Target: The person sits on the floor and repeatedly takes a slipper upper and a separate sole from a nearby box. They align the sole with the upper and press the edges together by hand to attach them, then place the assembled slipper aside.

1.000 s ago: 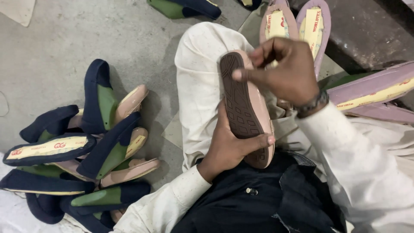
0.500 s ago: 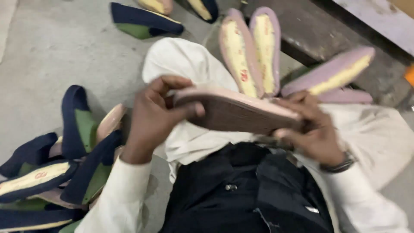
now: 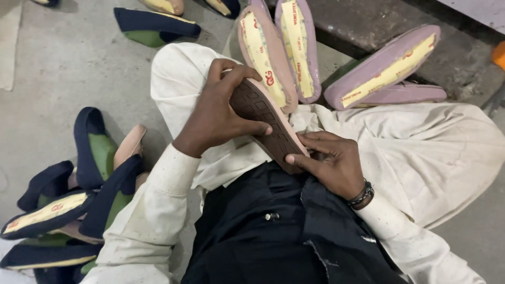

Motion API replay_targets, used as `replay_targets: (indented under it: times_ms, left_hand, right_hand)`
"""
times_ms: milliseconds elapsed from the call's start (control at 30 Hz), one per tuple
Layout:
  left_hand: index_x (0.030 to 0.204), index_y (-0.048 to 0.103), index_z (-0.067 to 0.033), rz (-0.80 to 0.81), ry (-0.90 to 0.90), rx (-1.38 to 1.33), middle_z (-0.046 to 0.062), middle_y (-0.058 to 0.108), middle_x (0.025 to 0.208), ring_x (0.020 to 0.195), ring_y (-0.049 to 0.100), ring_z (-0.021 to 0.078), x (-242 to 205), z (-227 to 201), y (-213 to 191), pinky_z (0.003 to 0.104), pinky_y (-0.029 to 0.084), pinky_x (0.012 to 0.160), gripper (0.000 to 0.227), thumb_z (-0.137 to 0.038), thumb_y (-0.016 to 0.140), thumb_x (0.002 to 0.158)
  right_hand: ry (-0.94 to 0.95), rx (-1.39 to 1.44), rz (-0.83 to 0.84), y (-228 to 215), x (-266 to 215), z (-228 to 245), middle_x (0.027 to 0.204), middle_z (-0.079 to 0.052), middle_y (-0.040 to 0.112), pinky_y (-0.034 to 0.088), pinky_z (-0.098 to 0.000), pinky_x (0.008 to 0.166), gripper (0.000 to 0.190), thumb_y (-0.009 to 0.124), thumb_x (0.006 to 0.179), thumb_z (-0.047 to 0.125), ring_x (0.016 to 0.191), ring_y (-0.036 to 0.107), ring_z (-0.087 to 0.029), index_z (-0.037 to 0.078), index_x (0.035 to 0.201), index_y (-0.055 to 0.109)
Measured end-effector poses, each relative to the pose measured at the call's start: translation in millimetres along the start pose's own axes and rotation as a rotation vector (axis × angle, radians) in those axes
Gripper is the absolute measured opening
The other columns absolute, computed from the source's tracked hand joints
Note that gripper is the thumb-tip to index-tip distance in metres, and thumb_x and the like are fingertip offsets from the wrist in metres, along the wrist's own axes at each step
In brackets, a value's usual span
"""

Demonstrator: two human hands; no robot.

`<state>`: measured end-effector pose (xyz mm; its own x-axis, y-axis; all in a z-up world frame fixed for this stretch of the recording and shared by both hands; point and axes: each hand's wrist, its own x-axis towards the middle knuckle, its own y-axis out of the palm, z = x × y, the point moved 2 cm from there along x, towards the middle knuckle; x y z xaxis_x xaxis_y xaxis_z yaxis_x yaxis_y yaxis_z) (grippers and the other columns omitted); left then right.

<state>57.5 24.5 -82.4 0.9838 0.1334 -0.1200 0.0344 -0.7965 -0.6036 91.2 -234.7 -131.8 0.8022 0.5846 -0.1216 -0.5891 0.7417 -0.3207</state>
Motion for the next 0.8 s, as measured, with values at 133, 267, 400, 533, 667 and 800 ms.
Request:
replay_targets:
  times_ms: [133, 267, 400, 533, 667, 800]
  left_hand:
    - [0.114, 0.061, -0.0194, -0.115, -0.002, -0.024, 0.008, 0.038, 0.119, 0.116, 0.048, 0.0277, -4.2, -2.6, 7.6, 0.039, 0.050, 0.095, 0.071, -0.032, 0.101, 0.057]
    - [0.119, 0.062, -0.0228, -0.133, -0.055, -0.129, 0.012, 0.040, 0.126, 0.122, 0.055, 0.0574, -1.3, -2.9, 7.4, 0.061, 0.044, 0.105, 0.079, -0.032, 0.106, 0.055]
    - [0.130, 0.054, -0.0261, -0.005, -0.121, -0.109, 0.019, 0.035, 0.134, 0.129, 0.046, 0.0636, 2.9, -15.5, 1.7, 0.064, 0.042, 0.108, 0.090, -0.026, 0.105, 0.055]
    - [0.132, 0.054, -0.0230, 0.014, -0.141, -0.060, 0.023, 0.036, 0.132, 0.127, 0.048, 0.0615, 9.3, -23.9, 2.9, 0.064, 0.045, 0.106, 0.097, -0.025, 0.107, 0.050]
    - [0.132, 0.054, -0.0234, -0.005, -0.172, -0.058, 0.023, 0.037, 0.131, 0.128, 0.050, 0.0589, 6.4, -35.0, 4.5, 0.062, 0.046, 0.107, 0.096, -0.024, 0.104, 0.050]
    - [0.134, 0.057, -0.0249, 0.002, -0.179, -0.049, 0.025, 0.037, 0.131, 0.125, 0.051, 0.0609, 0.7, -43.5, 4.7, 0.061, 0.047, 0.105, 0.096, -0.022, 0.103, 0.050]
  right_hand:
    - [-0.115, 0.000, -0.048, 1.2, 8.5, 13.6, 0.098, -0.019, 0.079, 0.066, -0.0290, 0.083, 0.030, 0.092, 0.073, 0.017, 0.093, 0.078, -0.022, 0.003, 0.097, 0.080]
    - [-0.099, -0.012, -0.025, -3.7, 20.0, 26.2, 0.084, -0.017, 0.079, 0.060, -0.0393, 0.059, 0.028, 0.098, 0.071, 0.017, 0.079, 0.077, -0.037, 0.007, 0.093, 0.083]
    - [-0.446, -0.362, -0.103, -3.1, 17.7, 34.2, 0.094, -0.018, 0.075, 0.061, -0.0403, 0.065, 0.046, 0.093, 0.081, 0.022, 0.080, 0.074, -0.036, 0.001, 0.119, 0.077]
    - [-0.714, -0.574, -0.112, -0.5, 15.2, 27.6, 0.091, -0.015, 0.066, 0.055, -0.0381, 0.068, 0.035, 0.084, 0.090, 0.023, 0.075, 0.065, -0.031, -0.004, 0.112, 0.078]
    - [-0.693, -0.483, -0.106, 3.1, 14.8, 29.4, 0.083, -0.013, 0.063, 0.054, -0.0386, 0.070, 0.031, 0.086, 0.087, 0.018, 0.071, 0.065, -0.030, -0.005, 0.107, 0.077]
    - [-0.298, 0.034, -0.087, 5.8, 21.4, 21.5, 0.076, -0.009, 0.061, 0.053, -0.0328, 0.060, 0.028, 0.091, 0.075, 0.004, 0.063, 0.062, -0.021, -0.001, 0.095, 0.073]
